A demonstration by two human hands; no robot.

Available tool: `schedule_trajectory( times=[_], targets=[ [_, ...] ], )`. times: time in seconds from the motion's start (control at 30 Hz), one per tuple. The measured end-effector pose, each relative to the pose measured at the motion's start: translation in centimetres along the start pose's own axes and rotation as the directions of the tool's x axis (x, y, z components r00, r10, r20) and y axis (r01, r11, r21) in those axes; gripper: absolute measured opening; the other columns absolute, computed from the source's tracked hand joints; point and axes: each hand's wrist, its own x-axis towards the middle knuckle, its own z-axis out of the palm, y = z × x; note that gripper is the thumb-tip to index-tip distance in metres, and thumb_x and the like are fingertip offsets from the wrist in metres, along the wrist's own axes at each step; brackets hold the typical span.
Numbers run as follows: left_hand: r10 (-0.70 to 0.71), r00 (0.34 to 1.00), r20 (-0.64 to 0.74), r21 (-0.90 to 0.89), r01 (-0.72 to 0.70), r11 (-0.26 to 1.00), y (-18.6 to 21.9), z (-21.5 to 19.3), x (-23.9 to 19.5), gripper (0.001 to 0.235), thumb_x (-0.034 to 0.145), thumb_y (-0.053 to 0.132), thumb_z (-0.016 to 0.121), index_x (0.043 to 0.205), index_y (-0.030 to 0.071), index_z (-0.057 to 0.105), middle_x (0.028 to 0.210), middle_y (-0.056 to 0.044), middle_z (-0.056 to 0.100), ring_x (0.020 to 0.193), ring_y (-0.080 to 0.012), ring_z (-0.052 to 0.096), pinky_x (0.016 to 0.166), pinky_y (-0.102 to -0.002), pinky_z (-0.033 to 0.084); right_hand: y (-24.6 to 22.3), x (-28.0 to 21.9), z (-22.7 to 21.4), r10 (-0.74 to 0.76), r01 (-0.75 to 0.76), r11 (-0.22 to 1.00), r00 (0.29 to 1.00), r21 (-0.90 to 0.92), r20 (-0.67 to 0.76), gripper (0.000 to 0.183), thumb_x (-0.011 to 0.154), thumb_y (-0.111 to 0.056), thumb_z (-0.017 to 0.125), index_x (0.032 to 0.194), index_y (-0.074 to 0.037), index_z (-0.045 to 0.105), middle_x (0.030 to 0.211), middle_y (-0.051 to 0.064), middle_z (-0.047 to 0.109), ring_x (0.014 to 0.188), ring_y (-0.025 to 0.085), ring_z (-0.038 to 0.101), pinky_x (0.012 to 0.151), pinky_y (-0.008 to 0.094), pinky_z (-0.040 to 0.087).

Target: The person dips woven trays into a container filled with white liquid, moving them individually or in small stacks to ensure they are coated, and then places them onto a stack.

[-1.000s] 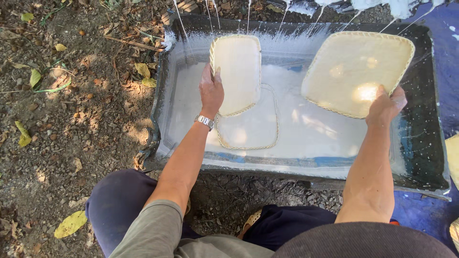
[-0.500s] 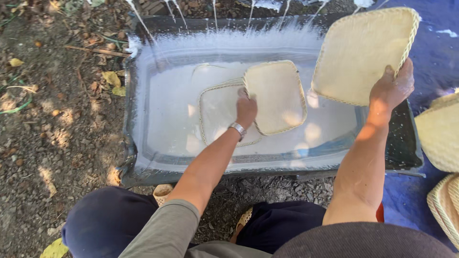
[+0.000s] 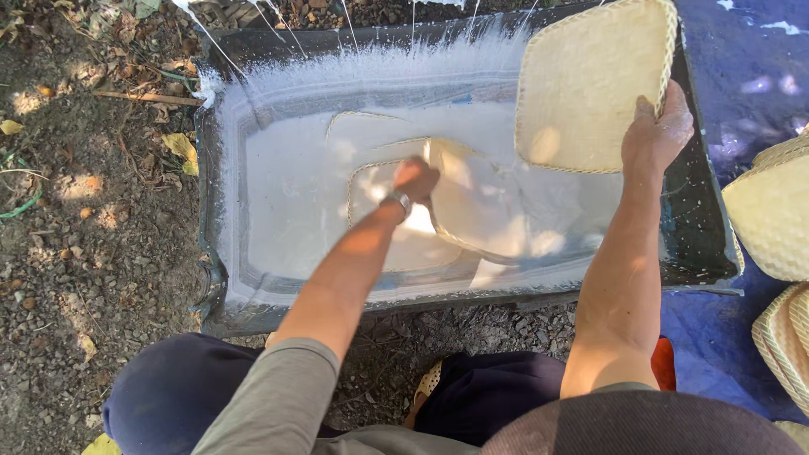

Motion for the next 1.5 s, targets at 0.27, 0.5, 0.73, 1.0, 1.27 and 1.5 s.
schedule_trajectory(
  times=[0.27,0.5,0.73,1.0,1.27,1.5],
  targets=[
    [0.687,0.654,-0.318,0.649,-0.378,0.660,8.7,-11.5,-1.8,0.025,0.081,0.016,0.059,0.100,0.000,0.064,0.094,-0.022,0.072,0.089,-0.0404,0.071,0.083,-0.049,0.056,-0.7,0.1,-0.7,0.116,-0.115,0.991,0.993,0.074,-0.006,0.033,0.093,0.009,0.065,0.124,0.000,0.070,0.109,0.011,0.077,0.098,0.018,0.073,0.090,0.031,0.054],
    [0.581,0.724,-0.371,0.653,-0.241,0.718,7.7,-18.1,-6.1,0.026,0.094,0.017,0.058,0.110,-0.003,0.062,0.105,-0.025,0.071,0.099,-0.0378,0.069,0.088,-0.047,0.055,1.4,-0.3,1.3,0.238,-0.294,0.836,0.955,0.463,0.176,0.037,0.094,0.013,0.061,0.129,0.004,0.068,0.115,0.007,0.075,0.100,0.015,0.069,0.090,0.029,0.056],
    [0.353,0.753,-0.555,-0.069,-0.465,0.883,-0.2,-18.0,-7.2,0.031,0.099,0.020,0.061,0.121,-0.001,0.067,0.109,-0.017,0.072,0.101,-0.0293,0.066,0.088,-0.042,0.052,0.0,-3.3,8.0,0.268,-0.662,0.375,0.747,0.649,0.608,0.035,0.096,0.005,0.067,0.131,-0.001,0.067,0.118,0.009,0.073,0.100,0.019,0.072,0.090,0.034,0.062],
    [0.190,0.954,-0.234,-0.936,-0.274,0.220,-4.1,-15.6,-6.8,0.033,0.104,0.015,0.054,0.134,0.001,0.057,0.119,-0.011,0.068,0.104,-0.0227,0.068,0.092,-0.041,0.060,-9.5,-6.8,14.0,0.044,-0.632,0.477,0.711,0.611,0.702,0.036,0.100,-0.006,0.066,0.135,0.002,0.064,0.119,0.008,0.073,0.102,0.016,0.069,0.093,0.034,0.058],
    [0.120,0.985,-0.124,-0.992,-0.125,0.003,-4.5,-16.8,-7.2,0.047,0.096,0.029,0.059,0.130,-0.004,0.058,0.118,-0.017,0.072,0.101,-0.0291,0.074,0.087,-0.044,0.063,-11.8,-9.8,15.5,0.007,-0.665,0.571,0.591,0.482,0.807,0.049,0.093,-0.011,0.068,0.139,0.002,0.057,0.123,0.008,0.071,0.107,0.018,0.070,0.093,0.033,0.058],
    [-0.059,0.938,-0.340,-0.609,-0.172,0.775,-11.2,-14.6,-4.9,0.050,0.088,0.024,0.076,0.128,0.000,0.058,0.112,-0.016,0.071,0.093,-0.0218,0.068,0.078,-0.040,0.061,-8.1,-15.0,18.6,0.118,-0.794,0.600,0.213,0.101,0.970,0.050,0.085,-0.020,0.077,0.130,-0.008,0.063,0.120,0.006,0.070,0.099,0.017,0.070,0.082,0.038,0.059]
  ],
)
